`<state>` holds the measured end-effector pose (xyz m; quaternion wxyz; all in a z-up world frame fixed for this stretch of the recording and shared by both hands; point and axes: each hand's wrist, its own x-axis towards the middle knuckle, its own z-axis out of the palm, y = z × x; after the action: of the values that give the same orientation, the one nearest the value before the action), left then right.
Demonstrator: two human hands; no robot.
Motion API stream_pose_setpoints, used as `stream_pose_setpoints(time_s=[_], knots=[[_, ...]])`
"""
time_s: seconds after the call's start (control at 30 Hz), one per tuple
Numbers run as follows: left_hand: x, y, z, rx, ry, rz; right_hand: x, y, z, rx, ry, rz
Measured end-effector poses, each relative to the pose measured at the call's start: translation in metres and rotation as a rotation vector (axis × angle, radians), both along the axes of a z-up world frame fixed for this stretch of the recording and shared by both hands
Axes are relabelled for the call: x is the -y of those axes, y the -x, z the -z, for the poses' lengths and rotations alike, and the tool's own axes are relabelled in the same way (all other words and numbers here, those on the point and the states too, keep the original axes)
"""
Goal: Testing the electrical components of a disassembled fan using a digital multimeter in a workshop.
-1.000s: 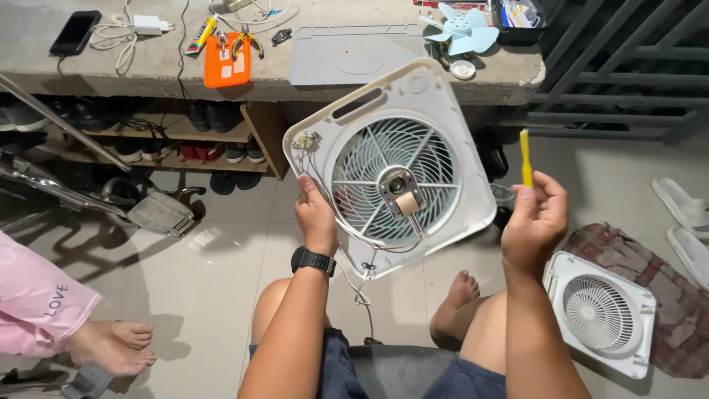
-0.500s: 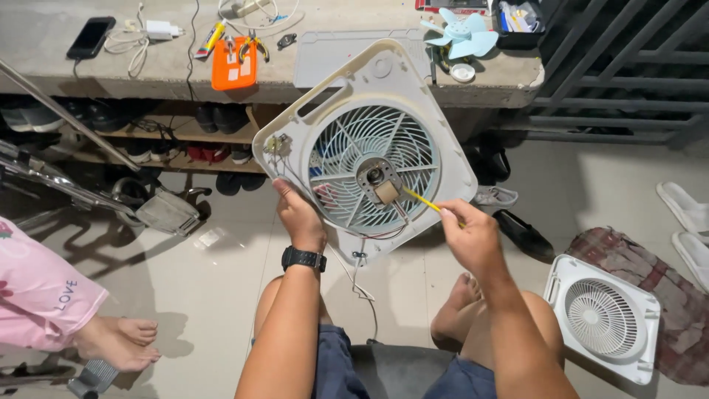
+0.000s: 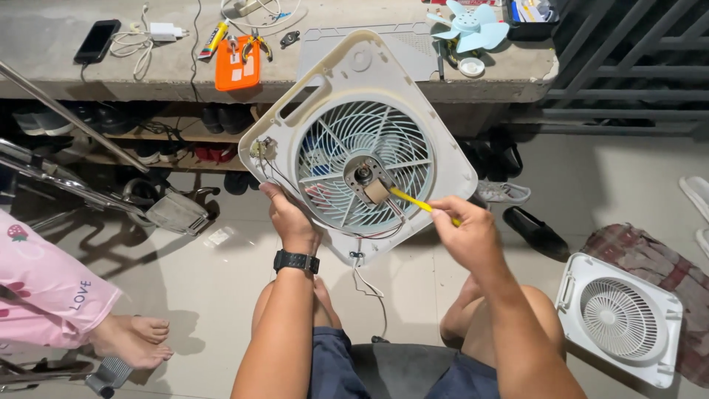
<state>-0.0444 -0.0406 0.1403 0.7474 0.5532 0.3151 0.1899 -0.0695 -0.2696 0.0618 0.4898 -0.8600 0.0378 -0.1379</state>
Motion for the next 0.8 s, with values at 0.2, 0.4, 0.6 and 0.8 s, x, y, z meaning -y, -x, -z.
stream_pose_setpoints(time_s=[0.2, 0.4, 0.6, 0.8], knots=[[-0.018, -0.015, 0.025, 0.092, 0.165, -0.033, 0.003, -0.008, 0.001, 0.192, -0.065, 0.08], [-0.026, -0.023, 0.055, 0.044, 0.047, -0.004, -0.017, 0.001, -0.013, 0.004, 0.097, 0.013], [-0.038, -0.04, 0.094, 0.03, 0.034, -0.041, 0.005, 0.0, 0.001, -0.042, 0.117, 0.065], [-0.034, -0.04, 0.086, 0.009, -0.079, -0.023, -0.014, -0.006, 0.019, 0.104, 0.169, -0.069]])
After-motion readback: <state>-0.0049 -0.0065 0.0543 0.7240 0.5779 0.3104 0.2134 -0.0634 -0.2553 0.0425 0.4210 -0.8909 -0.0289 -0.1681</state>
